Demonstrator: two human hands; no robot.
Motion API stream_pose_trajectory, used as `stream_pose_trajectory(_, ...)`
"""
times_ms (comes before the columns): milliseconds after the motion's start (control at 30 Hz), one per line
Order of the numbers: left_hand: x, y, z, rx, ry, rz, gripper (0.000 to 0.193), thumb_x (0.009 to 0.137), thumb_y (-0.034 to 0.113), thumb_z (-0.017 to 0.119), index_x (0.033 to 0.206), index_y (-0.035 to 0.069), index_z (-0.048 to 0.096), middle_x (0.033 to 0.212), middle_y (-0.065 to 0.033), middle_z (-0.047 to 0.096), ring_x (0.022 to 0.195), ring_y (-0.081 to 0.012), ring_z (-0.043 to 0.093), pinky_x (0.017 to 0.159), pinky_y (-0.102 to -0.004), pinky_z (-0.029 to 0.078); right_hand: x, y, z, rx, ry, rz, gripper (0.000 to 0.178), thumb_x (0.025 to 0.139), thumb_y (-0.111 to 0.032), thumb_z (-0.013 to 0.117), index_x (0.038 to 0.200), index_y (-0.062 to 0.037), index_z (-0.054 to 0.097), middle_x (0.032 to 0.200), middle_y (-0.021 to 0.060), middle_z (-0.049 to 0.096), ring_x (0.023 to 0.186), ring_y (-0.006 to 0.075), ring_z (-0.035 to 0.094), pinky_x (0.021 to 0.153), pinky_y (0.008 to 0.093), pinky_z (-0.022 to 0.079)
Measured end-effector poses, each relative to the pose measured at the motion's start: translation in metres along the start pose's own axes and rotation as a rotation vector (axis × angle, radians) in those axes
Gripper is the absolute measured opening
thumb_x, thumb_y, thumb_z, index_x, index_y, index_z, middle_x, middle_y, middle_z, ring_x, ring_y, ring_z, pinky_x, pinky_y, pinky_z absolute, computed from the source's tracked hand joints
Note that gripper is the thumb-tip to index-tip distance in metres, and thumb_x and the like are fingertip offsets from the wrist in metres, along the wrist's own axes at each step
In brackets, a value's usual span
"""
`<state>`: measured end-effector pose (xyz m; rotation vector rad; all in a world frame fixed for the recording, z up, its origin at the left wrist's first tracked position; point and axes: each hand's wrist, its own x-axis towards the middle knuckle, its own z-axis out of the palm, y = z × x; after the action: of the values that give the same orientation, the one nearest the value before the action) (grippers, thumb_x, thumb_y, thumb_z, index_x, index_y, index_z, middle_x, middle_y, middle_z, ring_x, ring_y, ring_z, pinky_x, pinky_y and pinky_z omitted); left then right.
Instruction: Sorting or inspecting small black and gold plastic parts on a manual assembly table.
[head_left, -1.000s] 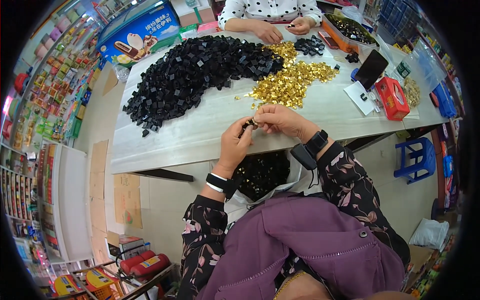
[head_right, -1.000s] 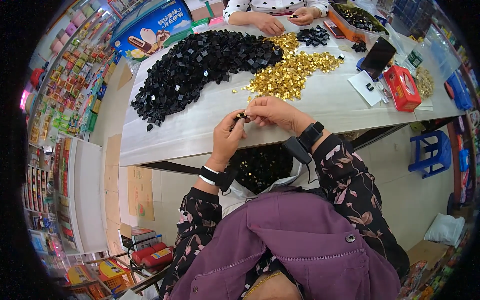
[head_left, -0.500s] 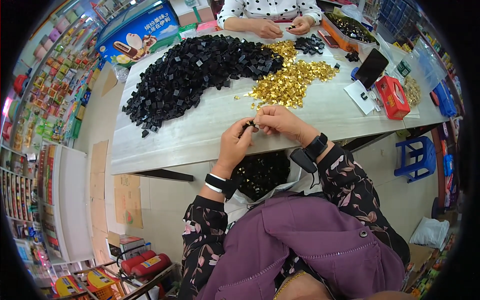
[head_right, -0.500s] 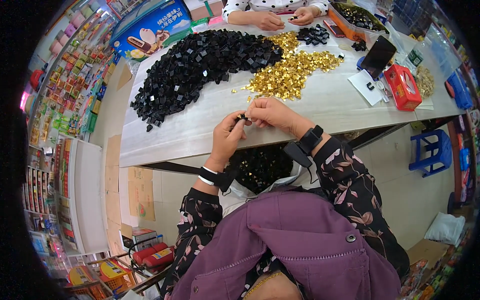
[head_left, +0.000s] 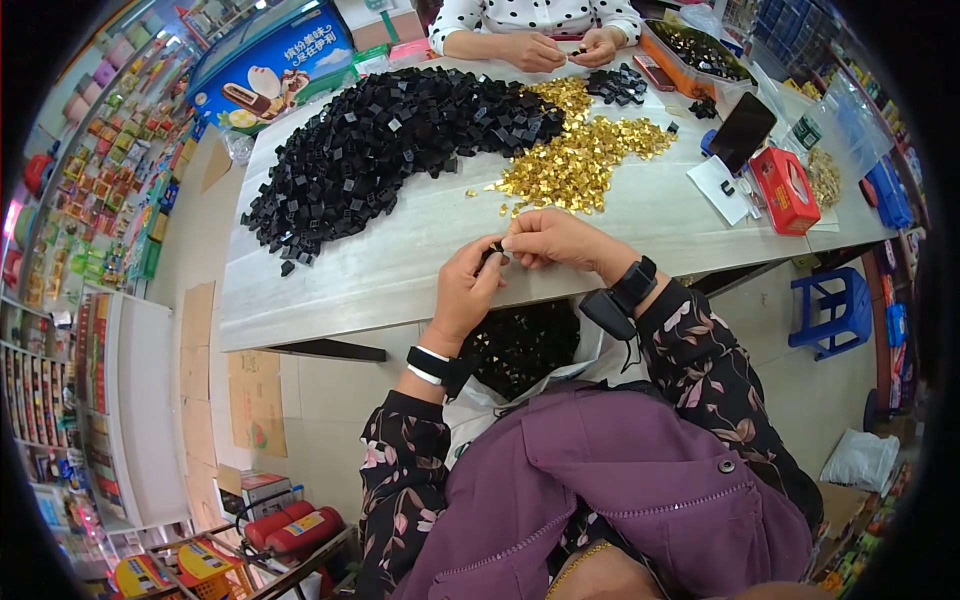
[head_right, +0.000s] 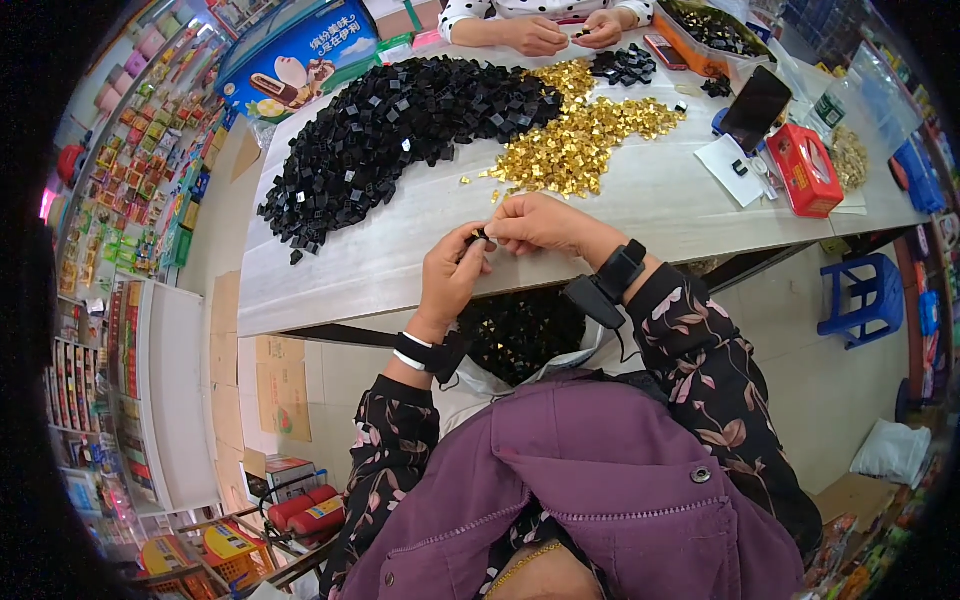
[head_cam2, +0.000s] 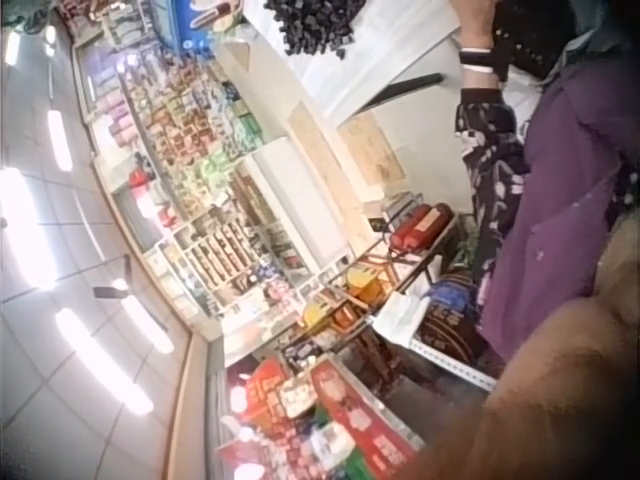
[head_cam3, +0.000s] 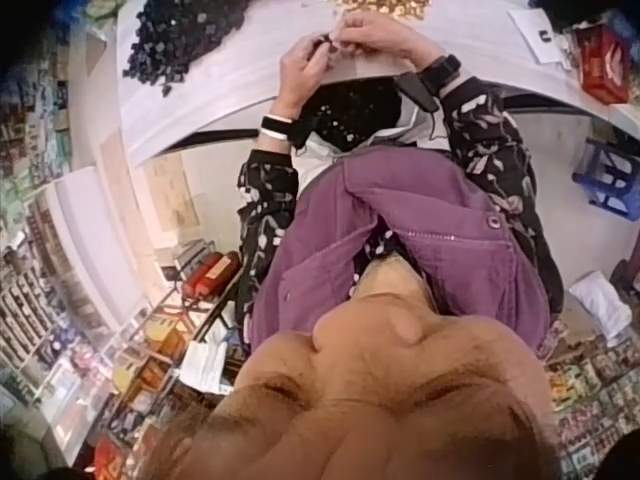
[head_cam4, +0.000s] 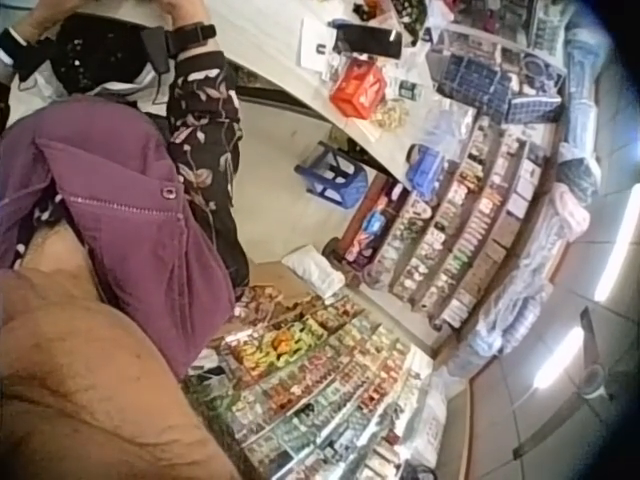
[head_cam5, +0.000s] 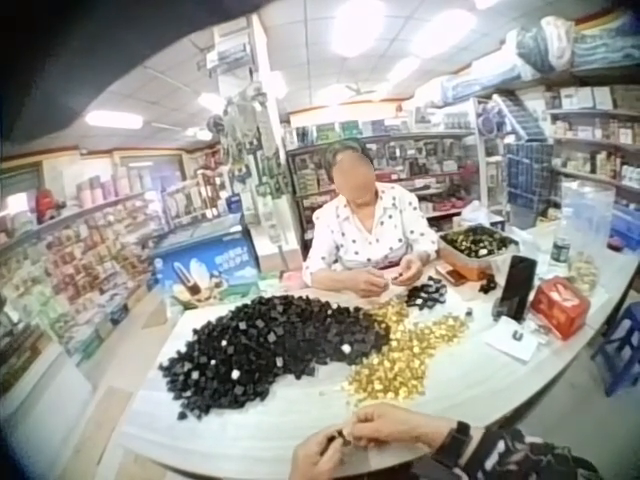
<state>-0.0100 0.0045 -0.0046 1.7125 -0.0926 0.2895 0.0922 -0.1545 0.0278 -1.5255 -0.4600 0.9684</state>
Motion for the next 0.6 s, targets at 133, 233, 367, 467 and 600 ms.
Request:
stream_pose_trajectory(133, 0.002, 0.000, -0.001, 0.033, 0.005, -0.004, 0.023, 0.090, 0.007, 0.051, 0.112, 0.002, 0.057, 0.087, -0.0046, 0.062, 0.063, -0.0050, 0.053, 0.056, -0.0182, 0.044, 0.003, 0.003, -0.001, -0.038, -0.014, 0.004, 0.015, 0.087, -0.025, 0.061, 0.084, -0.0102, 0.060, 0.071, -0.0058, 0.055, 0.062, 0.0024, 0.051, 0.057, 0.0161, 0.043)
stream_pose_trajectory(233, 0.006, 0.000, -0.004, -0.129, 0.070, -0.109, 0.021, 0.090, 0.007, 0.050, 0.109, 0.001, 0.057, 0.083, -0.0062, 0.062, 0.061, -0.0090, 0.057, 0.054, -0.0201, 0.045, 0.004, 0.000, 0.000, -0.001, 0.069, -0.077, 0.018, 0.086, -0.025, 0.062, 0.087, -0.0078, 0.061, 0.069, -0.0047, 0.055, 0.063, 0.0020, 0.051, 0.055, 0.0169, 0.043)
stream_pose_trajectory(367, 0.015, 0.007, -0.029, -0.406, 0.162, -0.281, 0.020, 0.092, 0.013, 0.049, 0.108, 0.003, 0.056, 0.083, -0.0063, 0.062, 0.059, -0.0081, 0.055, 0.050, -0.0186, 0.041, 0.027, 0.007, -0.013, -0.506, 0.438, -0.351, 0.024, 0.082, -0.030, 0.063, 0.087, -0.0066, 0.062, 0.073, 0.0067, 0.063, 0.064, 0.0166, 0.061, 0.057, 0.0285, 0.048)
stream_pose_trajectory(467, 0.033, 0.015, -0.051, -0.415, 0.164, -0.345, 0.022, 0.092, 0.019, 0.050, 0.108, 0.004, 0.055, 0.082, -0.0056, 0.061, 0.060, -0.0066, 0.054, 0.048, -0.0173, 0.038, 0.033, 0.014, -0.018, -0.761, 0.553, -0.467, 0.024, 0.081, -0.028, 0.063, 0.090, -0.0060, 0.063, 0.069, 0.0076, 0.062, 0.063, 0.0182, 0.060, 0.056, 0.0302, 0.047)
stream_pose_trajectory(600, 0.073, 0.020, -0.070, -0.027, 0.128, -0.309, 0.026, 0.089, 0.024, 0.053, 0.107, 0.005, 0.055, 0.081, -0.0062, 0.062, 0.065, -0.0099, 0.058, 0.048, -0.0207, 0.040, 0.033, 0.008, -0.011, -0.873, 0.576, -0.477, 0.023, 0.079, -0.028, 0.063, 0.089, -0.0072, 0.063, 0.071, 0.0092, 0.063, 0.064, 0.0236, 0.061, 0.057, 0.0338, 0.047)
